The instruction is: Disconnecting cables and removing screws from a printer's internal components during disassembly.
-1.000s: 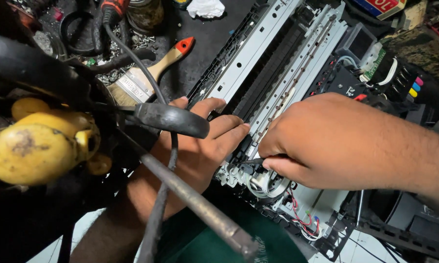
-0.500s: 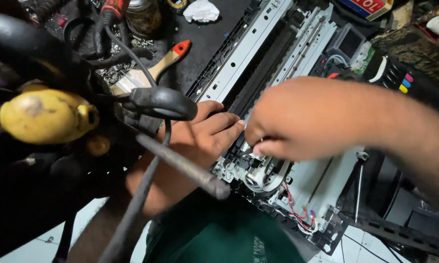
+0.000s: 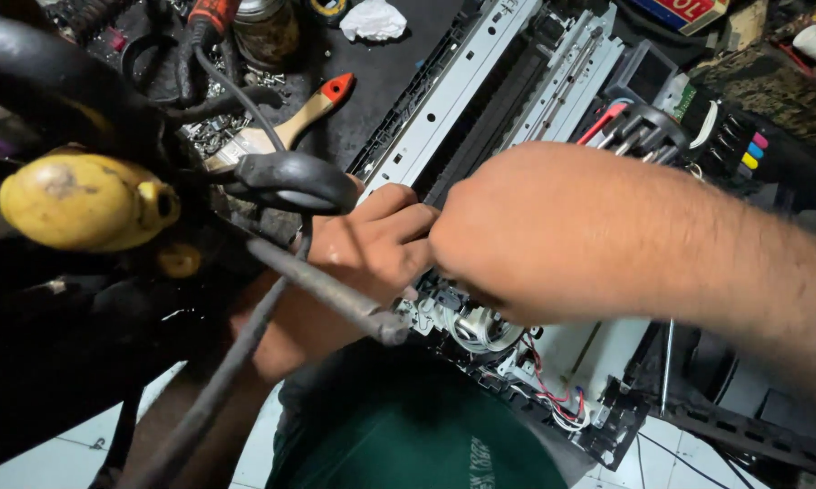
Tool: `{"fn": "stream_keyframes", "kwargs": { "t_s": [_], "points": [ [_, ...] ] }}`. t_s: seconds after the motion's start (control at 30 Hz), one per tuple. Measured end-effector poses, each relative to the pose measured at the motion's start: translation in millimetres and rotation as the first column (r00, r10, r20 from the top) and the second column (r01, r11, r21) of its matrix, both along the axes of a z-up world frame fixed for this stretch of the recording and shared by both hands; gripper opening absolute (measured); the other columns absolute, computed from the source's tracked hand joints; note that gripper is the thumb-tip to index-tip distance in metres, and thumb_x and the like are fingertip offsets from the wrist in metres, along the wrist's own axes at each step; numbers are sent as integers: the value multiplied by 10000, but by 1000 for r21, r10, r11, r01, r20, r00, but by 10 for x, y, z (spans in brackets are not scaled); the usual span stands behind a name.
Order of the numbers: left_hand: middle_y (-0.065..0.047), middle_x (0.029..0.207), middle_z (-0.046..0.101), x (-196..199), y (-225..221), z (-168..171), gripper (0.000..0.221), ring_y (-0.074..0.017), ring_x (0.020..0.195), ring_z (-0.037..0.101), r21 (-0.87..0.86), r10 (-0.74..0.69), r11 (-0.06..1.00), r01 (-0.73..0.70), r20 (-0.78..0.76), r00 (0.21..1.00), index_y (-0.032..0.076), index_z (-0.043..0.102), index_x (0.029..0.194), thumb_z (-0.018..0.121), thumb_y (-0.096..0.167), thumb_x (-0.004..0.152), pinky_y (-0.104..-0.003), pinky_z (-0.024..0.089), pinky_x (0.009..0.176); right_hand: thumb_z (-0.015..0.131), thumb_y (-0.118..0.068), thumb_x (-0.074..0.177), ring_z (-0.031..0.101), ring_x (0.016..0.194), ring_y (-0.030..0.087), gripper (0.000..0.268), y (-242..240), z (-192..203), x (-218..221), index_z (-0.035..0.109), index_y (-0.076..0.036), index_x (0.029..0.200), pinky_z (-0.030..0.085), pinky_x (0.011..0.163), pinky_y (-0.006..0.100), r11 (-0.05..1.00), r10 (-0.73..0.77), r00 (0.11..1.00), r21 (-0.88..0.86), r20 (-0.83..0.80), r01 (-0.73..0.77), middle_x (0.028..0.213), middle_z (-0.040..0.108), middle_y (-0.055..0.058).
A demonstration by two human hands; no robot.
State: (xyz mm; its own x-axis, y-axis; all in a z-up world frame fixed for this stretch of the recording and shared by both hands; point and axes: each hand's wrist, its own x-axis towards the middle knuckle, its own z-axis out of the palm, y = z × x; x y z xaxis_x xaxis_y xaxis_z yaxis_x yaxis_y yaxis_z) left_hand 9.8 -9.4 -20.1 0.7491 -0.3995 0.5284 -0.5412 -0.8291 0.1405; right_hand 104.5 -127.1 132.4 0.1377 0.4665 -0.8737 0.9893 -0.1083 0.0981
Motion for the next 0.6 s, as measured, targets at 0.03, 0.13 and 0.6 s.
{"fn": "stream_keyframes", "kwargs": {
  "t_s": [0.03, 0.13, 0.6],
  "points": [
    [36, 890, 603, 14, -34, -84, 147, -205, 896, 559, -76, 13, 997, -10, 48, 999, 129, 627, 799, 655, -13, 778, -359, 320, 489, 582, -230, 858, 573, 657, 250, 168, 11, 3, 7, 657, -182, 716, 486, 596, 454, 1000, -1, 1000, 3, 3, 1, 689, 621, 0],
    [69, 800, 593, -74, 15, 153, 279, -147, 823, 594, 32, 57, 998, -60, 77, 995, 232, 578, 761, 646, -33, 709, -300, 282, 433, 522, -318, 926, 508, 576, 208, 311, -6, 14, 139, 569, -179, 651, 463, 605, 366, 980, -182, 980, 63, -77, 187, 581, 585, -17],
    [68, 818, 544, -38, 87, 153, 330, -182, 838, 540, 23, -48, 999, 48, -24, 999, 193, 694, 1010, 671, 79, 701, -340, 365, 514, 650, -201, 965, 364, 522, 135, 364, -185, -537, 745, 577, -82, 629, 407, 541, 303, 899, -279, 639, 40, -717, 436, 533, 414, -7]
  ]
}}
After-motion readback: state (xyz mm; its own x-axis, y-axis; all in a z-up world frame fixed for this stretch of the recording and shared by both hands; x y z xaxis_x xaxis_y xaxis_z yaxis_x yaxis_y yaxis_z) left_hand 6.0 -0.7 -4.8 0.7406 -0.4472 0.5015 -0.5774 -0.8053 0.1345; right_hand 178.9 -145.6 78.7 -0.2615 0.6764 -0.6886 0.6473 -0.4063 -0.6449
